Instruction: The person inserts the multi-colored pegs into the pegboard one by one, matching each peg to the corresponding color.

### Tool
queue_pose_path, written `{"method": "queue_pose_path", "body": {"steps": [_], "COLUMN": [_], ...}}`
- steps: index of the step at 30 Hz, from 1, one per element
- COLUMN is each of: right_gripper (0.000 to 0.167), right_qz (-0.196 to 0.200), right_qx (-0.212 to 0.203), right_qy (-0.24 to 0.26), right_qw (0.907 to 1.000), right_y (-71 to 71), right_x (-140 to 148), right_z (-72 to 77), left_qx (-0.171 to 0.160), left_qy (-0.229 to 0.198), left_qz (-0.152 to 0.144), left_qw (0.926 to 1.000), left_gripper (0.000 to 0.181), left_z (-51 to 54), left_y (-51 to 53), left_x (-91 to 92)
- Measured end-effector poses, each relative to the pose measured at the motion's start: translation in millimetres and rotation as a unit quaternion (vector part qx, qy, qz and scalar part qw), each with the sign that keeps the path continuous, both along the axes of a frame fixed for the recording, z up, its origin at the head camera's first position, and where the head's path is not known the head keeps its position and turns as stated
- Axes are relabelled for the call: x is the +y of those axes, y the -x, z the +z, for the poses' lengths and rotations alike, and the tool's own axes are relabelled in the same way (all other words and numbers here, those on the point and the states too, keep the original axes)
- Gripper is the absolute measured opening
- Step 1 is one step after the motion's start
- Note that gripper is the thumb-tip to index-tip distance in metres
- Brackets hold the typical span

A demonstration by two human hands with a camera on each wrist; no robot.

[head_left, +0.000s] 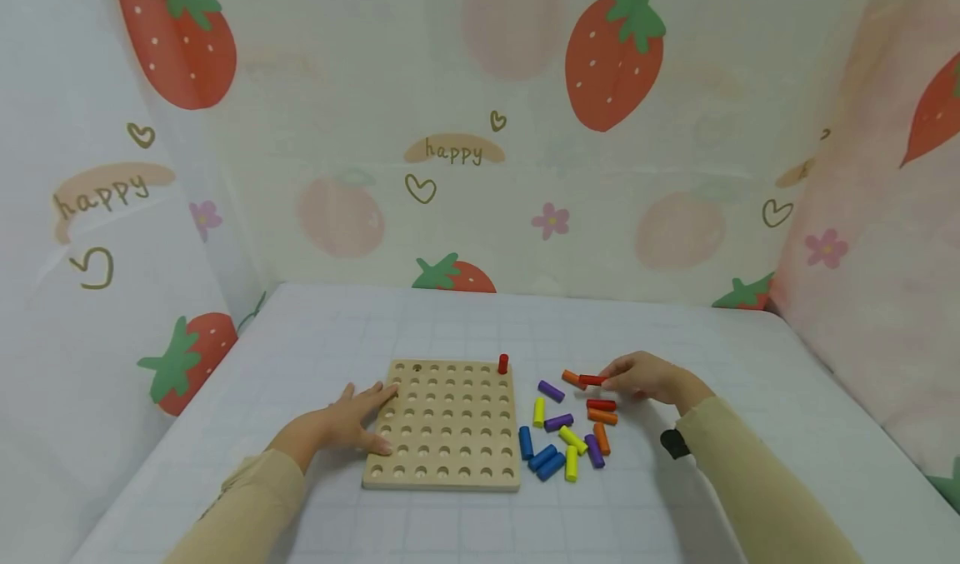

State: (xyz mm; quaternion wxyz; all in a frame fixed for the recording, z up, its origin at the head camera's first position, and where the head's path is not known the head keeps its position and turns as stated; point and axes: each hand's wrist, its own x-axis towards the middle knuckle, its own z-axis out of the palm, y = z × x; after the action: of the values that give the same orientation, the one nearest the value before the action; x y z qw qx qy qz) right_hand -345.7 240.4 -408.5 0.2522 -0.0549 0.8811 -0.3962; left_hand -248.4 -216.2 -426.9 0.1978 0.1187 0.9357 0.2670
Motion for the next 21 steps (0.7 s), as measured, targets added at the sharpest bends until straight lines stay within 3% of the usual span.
{"method": "queue_pose_path", "body": {"steps": [11, 21], "right_gripper": [0.037, 0.035], "right_qz": [0.012, -0.024], "right_qx": [0.02, 0.04], "right_qy": [0.08, 0.139], "right_qw": [0.9965, 0.9892], "right_y": [6.4, 6.4], "right_x": [-18, -42], "right_z": [23.9, 40.1], "left_qx": [-0.006, -0.003], "left_qy": [-0.002, 0.002], "left_qz": [0.001, -0.003], "left_qw": [1.0, 1.0], "left_gripper": [0.099, 0.1], "left_z": [4.9, 3.7], "left_y": [-2.3, -0.7], "left_x": [1.9, 0.0]}}
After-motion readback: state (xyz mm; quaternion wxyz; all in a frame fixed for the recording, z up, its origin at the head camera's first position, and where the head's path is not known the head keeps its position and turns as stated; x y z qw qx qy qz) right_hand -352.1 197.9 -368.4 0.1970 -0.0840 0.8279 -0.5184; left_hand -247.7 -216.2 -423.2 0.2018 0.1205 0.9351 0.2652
